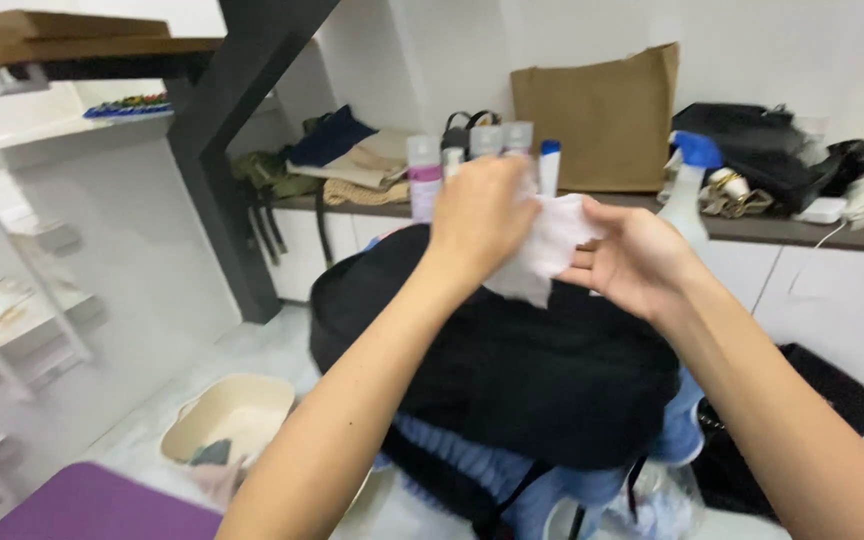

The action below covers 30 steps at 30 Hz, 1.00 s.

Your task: The person wipes the exterior and interior surfaces of a black backpack using a white cloth sprayed with a cleaning solution.

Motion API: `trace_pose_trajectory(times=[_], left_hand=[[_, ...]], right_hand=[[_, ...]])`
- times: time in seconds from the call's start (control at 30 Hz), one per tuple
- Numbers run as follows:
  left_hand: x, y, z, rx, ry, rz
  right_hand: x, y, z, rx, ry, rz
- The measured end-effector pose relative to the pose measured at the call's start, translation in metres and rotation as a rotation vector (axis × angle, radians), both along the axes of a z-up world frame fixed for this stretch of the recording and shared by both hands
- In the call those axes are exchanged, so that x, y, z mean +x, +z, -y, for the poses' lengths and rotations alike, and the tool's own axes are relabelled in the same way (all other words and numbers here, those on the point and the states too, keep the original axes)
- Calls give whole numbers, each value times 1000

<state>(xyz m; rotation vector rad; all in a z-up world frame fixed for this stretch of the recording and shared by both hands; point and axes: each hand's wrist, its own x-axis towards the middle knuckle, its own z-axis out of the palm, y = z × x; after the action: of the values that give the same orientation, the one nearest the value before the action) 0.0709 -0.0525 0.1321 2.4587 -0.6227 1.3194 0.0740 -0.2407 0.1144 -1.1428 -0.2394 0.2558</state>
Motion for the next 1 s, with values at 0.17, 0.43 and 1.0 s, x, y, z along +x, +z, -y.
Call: trace_pose_trajectory(times=[0.17,0.43,1.0], left_hand=[[-66,1,-24,65,-280,-313],[-80,-15,-97,-257,-403,-109],[-108,-63,-115,-929,-1092,-603]], right_hand=[[3,-26,-41,207,94,24],[-40,-27,-85,325,102,156],[-38,-68,-113,-324,-136,377]])
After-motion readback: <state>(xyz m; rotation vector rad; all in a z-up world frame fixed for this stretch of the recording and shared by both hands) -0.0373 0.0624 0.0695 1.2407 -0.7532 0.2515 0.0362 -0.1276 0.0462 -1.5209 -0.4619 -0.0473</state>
